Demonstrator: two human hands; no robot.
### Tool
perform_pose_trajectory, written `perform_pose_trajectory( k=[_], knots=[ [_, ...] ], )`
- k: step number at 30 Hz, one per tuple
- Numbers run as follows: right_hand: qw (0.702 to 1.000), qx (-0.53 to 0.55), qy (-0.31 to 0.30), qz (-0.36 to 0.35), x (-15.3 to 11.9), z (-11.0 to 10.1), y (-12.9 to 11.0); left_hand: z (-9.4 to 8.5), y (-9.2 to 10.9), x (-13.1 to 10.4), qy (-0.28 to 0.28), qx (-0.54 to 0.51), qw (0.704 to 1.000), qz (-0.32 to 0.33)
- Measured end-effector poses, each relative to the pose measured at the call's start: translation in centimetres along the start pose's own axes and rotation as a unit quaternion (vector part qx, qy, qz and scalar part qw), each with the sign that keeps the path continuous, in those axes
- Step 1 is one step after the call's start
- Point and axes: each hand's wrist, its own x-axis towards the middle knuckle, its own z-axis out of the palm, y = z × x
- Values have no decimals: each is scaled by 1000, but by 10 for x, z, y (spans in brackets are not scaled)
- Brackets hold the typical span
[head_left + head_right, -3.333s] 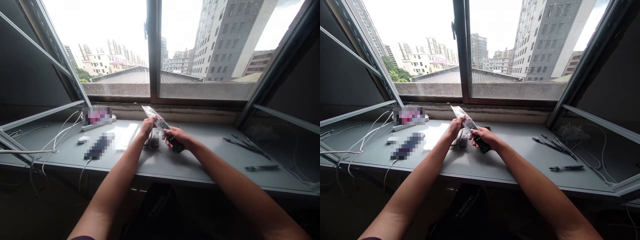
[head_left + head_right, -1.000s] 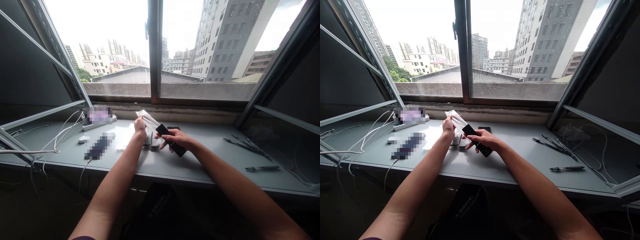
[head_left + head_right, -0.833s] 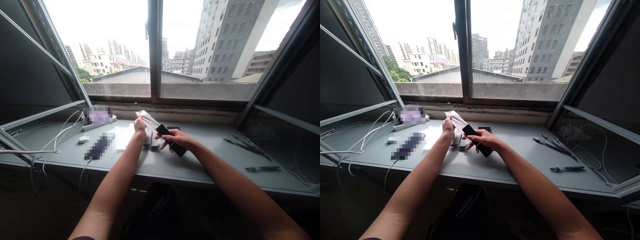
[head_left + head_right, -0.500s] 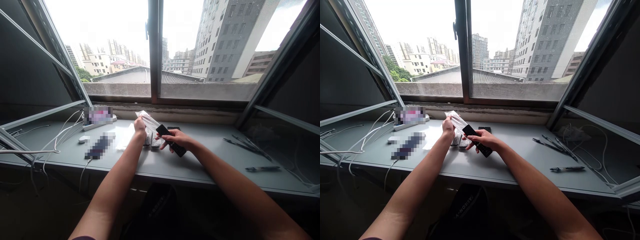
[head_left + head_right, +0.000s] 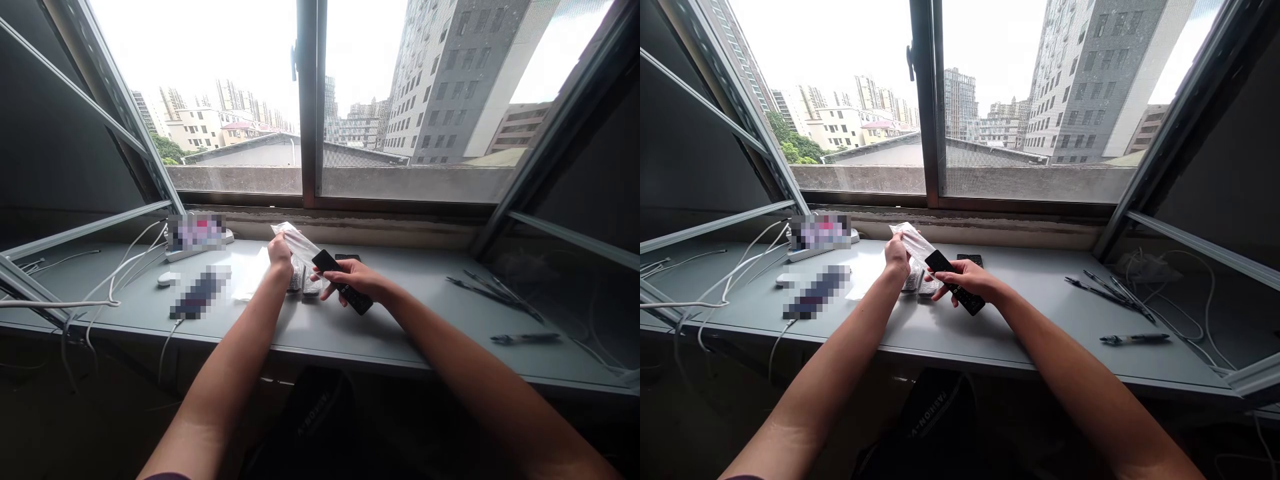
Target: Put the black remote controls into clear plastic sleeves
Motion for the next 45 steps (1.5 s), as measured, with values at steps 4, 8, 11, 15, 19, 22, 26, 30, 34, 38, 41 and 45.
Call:
perform_pose_trajectory(
  k=[4, 8, 11, 15, 19, 22, 26, 30, 34, 38, 41, 45],
  knots=[
    [1000, 2, 0, 2, -1, 0, -1, 2, 2, -2, 13, -3, 1000, 4],
    [1000, 1, 1, 2, -1, 0, -1, 3, 2, -3, 21, -5, 1000, 5],
    [1000, 1, 0, 1, 0, 0, -1, 3, 3, -4, 17, 1, 1000, 8],
    [1000, 3, 1, 2, 0, 0, 0, 3, 4, -5, 14, 1, 1000, 6],
    [1000, 3, 1, 2, 0, 0, 1, 3, 3, -4, 15, 6, 1000, 9],
    [1000, 4, -1, -1, 0, 0, 1, 2, 3, -3, 12, 11, 1000, 15],
    [1000, 5, -4, -2, 1, -1, 1, 1, 2, -3, 9, 13, 1000, 13],
    [1000, 3, -5, 1, 0, 0, 0, 1, 2, -3, 12, 11, 1000, 14],
    [1000, 0, -4, 2, 0, -1, 1, 3, 2, -3, 17, -1, 1000, 12],
    [1000, -1, -4, 2, 1, -1, 2, 4, 2, -2, 17, -13, 1000, 6],
    [1000, -1, 1, -1, 1, -2, 3, 3, 1, -1, 10, -15, 1000, -1],
    [1000, 5, 22, -12, 2, -1, 2, 3, -2, -1, -15, 4, 1000, -21]
  ],
)
